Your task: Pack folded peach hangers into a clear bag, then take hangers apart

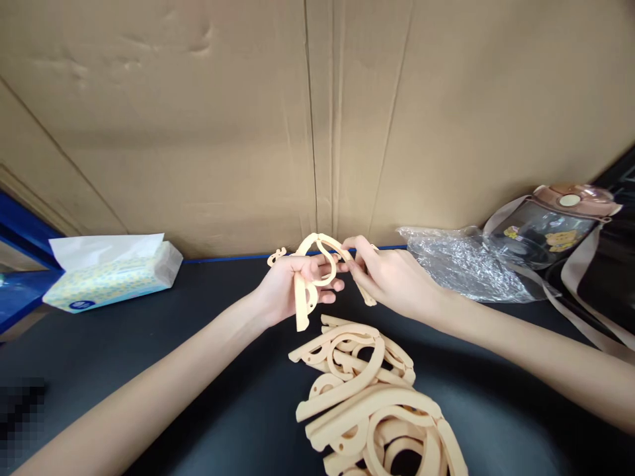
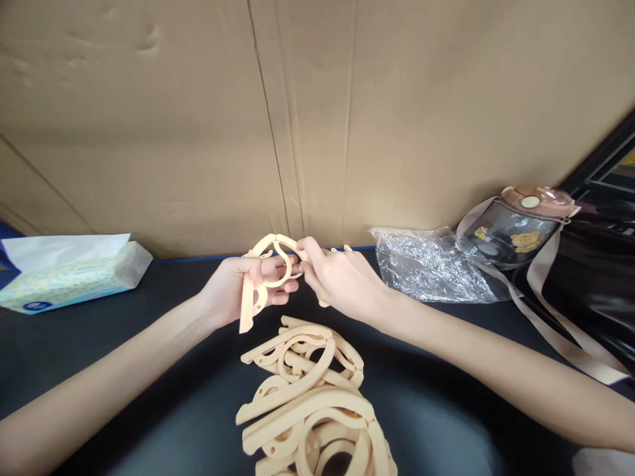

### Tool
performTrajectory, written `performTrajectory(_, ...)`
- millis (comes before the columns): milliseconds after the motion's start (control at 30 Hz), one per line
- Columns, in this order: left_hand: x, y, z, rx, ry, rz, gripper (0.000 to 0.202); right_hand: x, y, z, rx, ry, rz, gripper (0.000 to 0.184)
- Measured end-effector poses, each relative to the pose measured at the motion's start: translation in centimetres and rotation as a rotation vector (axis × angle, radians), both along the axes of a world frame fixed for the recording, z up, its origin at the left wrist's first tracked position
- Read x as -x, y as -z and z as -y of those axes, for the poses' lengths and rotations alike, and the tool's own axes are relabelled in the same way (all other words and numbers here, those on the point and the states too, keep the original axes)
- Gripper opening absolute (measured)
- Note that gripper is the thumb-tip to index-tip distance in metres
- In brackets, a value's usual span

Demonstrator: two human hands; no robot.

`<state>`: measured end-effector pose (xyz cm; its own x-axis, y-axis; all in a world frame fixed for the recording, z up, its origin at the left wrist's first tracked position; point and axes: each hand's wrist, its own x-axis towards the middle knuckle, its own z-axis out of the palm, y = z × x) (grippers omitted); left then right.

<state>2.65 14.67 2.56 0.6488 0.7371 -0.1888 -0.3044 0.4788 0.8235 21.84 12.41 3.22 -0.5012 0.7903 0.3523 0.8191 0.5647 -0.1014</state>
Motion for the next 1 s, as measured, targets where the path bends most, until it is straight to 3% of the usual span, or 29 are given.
performTrajectory(200, 0.3, 0.1, 0.2, 0.069, 0.195, -0.037, 0.032, 0.1, -0.4, -0.5, 0.130, -0.047, -0.199, 0.028)
performTrajectory(367, -0.3, -1.0, 0.7, 0.105, 0.256, -0.052, 0.026, 0.7, -0.2, -0.5, -0.007, 0.032, 0.098, 0.024)
performTrajectory(467, -1.2, -2.1, 1.0, 0.045, 0.216, -0.221, 0.026, 0.8, -0.2, -0.8, 0.036, 0.037, 0.148, 0.022)
performTrajectory(600, -2.0, -2.6, 0.7, -0.259, 0.043, -0.657, 0.020, -0.6, -1.0, -2.7, 0.117, 0.131, 0.103, 0.025)
performTrajectory(667, -2.2, -2.1, 0.2, -0.390, -0.028, -0.806, 0.018, -2.0, -1.3, -4.3, 0.150, 0.224, 0.092, 0.032)
performTrajectory(767, -2.9, -0.7, -0.7, -0.455, -0.068, -0.837, 0.017, -3.8, -0.7, -6.3, 0.208, 0.401, 0.140, 0.036)
performTrajectory(867, -4.5, 0.9, -1.7, -0.406, -0.083, -0.754, 0.018, -4.3, 1.0, -7.4, 0.265, 0.537, 0.204, 0.026)
performTrajectory(1000, -6.5, 2.2, -2.7, -0.300, -0.098, -0.636, 0.013, -4.0, 2.8, -7.7, 0.316, 0.584, 0.217, 0.031)
